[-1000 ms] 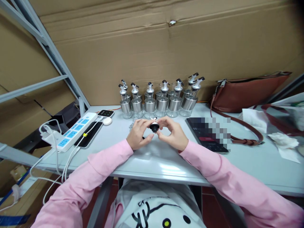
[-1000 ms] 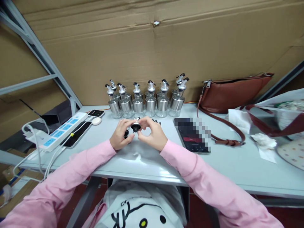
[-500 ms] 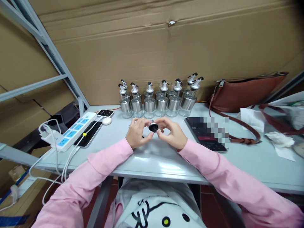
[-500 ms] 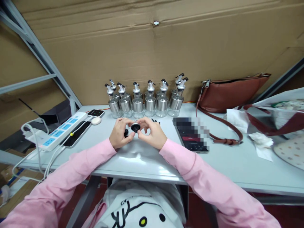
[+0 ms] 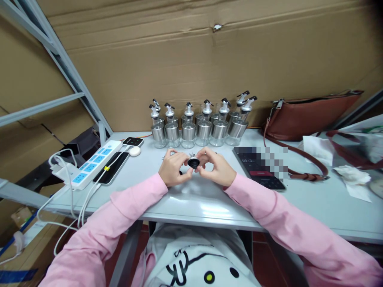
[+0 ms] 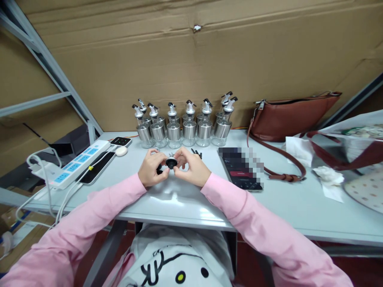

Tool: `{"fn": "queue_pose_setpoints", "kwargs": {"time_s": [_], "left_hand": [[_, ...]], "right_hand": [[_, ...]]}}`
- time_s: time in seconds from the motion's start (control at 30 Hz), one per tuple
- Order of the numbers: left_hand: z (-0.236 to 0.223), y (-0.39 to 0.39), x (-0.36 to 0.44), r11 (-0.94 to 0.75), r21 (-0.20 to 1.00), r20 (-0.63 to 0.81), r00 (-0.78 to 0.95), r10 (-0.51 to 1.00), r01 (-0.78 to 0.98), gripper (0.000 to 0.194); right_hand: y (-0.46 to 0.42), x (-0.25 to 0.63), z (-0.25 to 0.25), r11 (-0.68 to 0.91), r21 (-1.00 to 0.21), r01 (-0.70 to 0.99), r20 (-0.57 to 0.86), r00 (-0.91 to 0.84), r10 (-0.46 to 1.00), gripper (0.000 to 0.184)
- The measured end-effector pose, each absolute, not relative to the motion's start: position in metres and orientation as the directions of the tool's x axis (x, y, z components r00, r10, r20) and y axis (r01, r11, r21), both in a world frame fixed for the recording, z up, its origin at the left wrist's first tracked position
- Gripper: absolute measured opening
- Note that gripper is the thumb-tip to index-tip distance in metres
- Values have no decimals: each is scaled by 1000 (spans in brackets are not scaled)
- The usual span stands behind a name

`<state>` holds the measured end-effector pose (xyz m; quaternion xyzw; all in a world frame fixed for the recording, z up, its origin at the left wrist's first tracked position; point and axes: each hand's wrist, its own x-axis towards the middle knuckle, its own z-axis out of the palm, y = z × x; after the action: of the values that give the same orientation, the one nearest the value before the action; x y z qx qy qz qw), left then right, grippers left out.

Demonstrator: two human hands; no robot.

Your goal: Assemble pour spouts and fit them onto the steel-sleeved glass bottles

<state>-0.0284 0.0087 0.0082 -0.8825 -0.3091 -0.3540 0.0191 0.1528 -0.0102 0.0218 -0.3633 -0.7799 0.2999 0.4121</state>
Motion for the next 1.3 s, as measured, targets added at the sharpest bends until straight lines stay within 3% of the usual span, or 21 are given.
{"fn": "queue_pose_setpoints", "kwargs": {"time_s": [0.33,0.53,1.3], "left_hand": [[10,10,-28,-809,222,522,634,571,545,14],[7,11,-27,-814,205,483,667,567,543,15],[6,7,-25,-830,243,532,647,547,501,18]], "right_hand": [[-8,154,19,601,-692,400,384,-501,775,30],[-11,152,17,572,-727,379,342,-522,781,22],[-13,152,20,483,-815,319,281,-510,813,19]]}}
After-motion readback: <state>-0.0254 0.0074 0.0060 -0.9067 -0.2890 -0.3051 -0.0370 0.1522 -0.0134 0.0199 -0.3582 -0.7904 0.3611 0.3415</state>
